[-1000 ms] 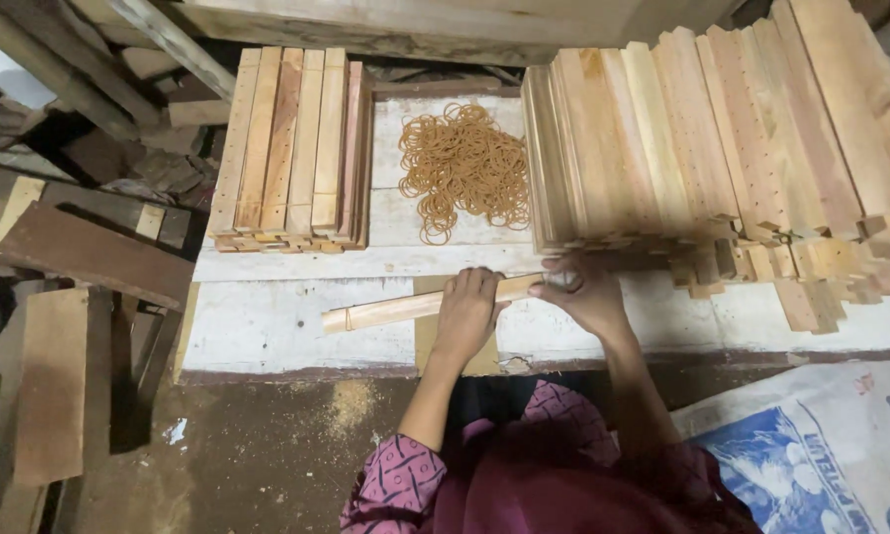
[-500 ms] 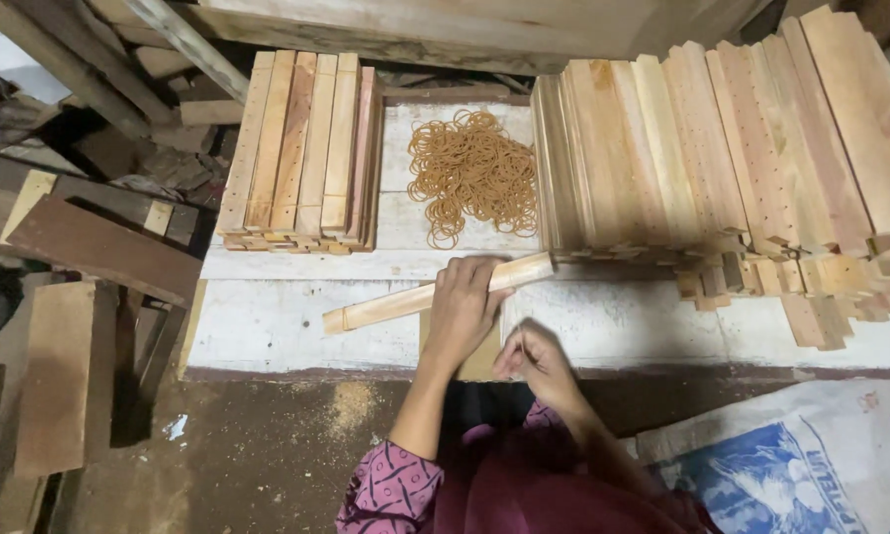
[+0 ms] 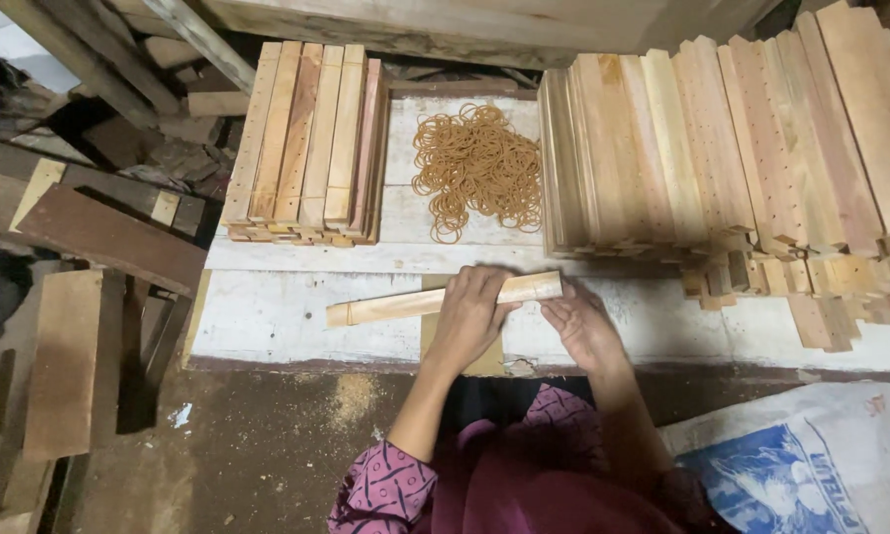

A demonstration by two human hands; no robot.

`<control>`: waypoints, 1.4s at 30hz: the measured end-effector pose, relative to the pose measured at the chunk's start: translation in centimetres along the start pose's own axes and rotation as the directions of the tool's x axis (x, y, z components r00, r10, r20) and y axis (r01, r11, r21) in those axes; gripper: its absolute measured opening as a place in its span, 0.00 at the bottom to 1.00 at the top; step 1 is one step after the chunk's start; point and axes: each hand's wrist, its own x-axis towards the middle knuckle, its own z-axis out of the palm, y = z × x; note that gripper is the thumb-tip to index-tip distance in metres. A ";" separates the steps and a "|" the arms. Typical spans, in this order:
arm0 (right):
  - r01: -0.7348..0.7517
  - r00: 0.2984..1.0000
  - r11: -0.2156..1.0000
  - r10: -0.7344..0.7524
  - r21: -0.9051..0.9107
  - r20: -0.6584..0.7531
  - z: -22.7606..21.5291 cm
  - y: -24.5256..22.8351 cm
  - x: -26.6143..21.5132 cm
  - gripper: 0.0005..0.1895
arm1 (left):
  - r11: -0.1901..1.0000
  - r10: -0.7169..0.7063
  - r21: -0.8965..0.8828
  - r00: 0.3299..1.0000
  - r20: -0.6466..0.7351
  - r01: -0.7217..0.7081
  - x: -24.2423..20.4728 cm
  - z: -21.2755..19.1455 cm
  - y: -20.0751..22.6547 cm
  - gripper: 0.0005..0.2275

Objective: The person repeatedly picks up a wooden slat, places it on the table, and secures it with a rubber band. The person then stacks the secured slat with others. The process is repeated for multiple slats.

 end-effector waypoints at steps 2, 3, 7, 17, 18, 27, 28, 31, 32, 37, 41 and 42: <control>0.036 0.998 0.973 -0.045 -0.227 -0.033 2.7 -1.5 -0.6 0.08 | 1.000 0.018 0.012 1.000 0.009 -0.018 -0.4 -0.2 0.4 0.17; 0.061 0.994 0.893 -0.095 -0.446 -0.055 3.9 -2.3 -0.9 0.14 | 0.999 0.034 0.023 0.999 0.016 -0.035 -0.6 -0.2 0.7 0.17; 0.028 0.998 0.794 -0.051 -0.607 -0.022 3.0 -2.5 0.3 0.18 | 0.999 0.030 0.040 0.998 0.055 -0.032 -1.1 0.3 0.5 0.17; 0.079 0.976 0.562 0.126 -0.824 0.179 5.9 -5.8 -2.7 0.32 | 0.999 0.006 0.043 0.985 0.174 -0.014 -2.3 2.3 -0.9 0.18; 0.081 0.976 0.549 0.124 -0.832 0.178 6.8 -5.9 -2.5 0.32 | 0.999 -0.001 0.052 0.985 0.170 -0.008 -2.4 2.8 -1.7 0.18; 0.151 0.949 0.521 0.163 -0.840 0.271 4.4 -8.0 -5.2 0.21 | 0.998 0.068 -0.025 0.931 0.358 -0.063 -1.5 1.6 1.1 0.19; 0.157 0.945 0.519 0.168 -0.840 0.280 4.2 -8.0 -5.8 0.21 | 0.998 0.061 -0.019 0.934 0.351 -0.058 -1.2 1.4 1.7 0.19; -0.030 0.959 0.485 0.261 -0.874 0.112 3.9 -8.4 -7.3 0.26 | 0.989 0.145 -0.042 0.905 0.400 -0.140 -0.4 1.9 2.7 0.19; -0.075 0.959 0.492 0.275 -0.867 0.073 4.2 -8.7 -7.7 0.26 | 0.984 0.176 -0.067 0.895 0.409 -0.163 -0.2 2.5 2.5 0.19; -0.177 0.928 0.565 0.369 -0.806 0.055 -2.0 -6.0 -6.1 0.23 | 0.967 0.253 -0.095 0.854 0.454 -0.236 0.8 2.7 3.0 0.19; -0.067 0.955 0.709 0.250 -0.702 0.162 3.0 -5.7 -7.7 0.20 | 0.979 0.204 -0.047 0.924 0.324 -0.200 1.6 -0.6 3.4 0.27; 0.039 0.961 0.715 0.164 -0.698 0.222 4.4 -5.5 -8.4 0.17 | 0.990 0.132 -0.067 0.967 0.218 -0.121 1.4 -2.0 3.8 0.35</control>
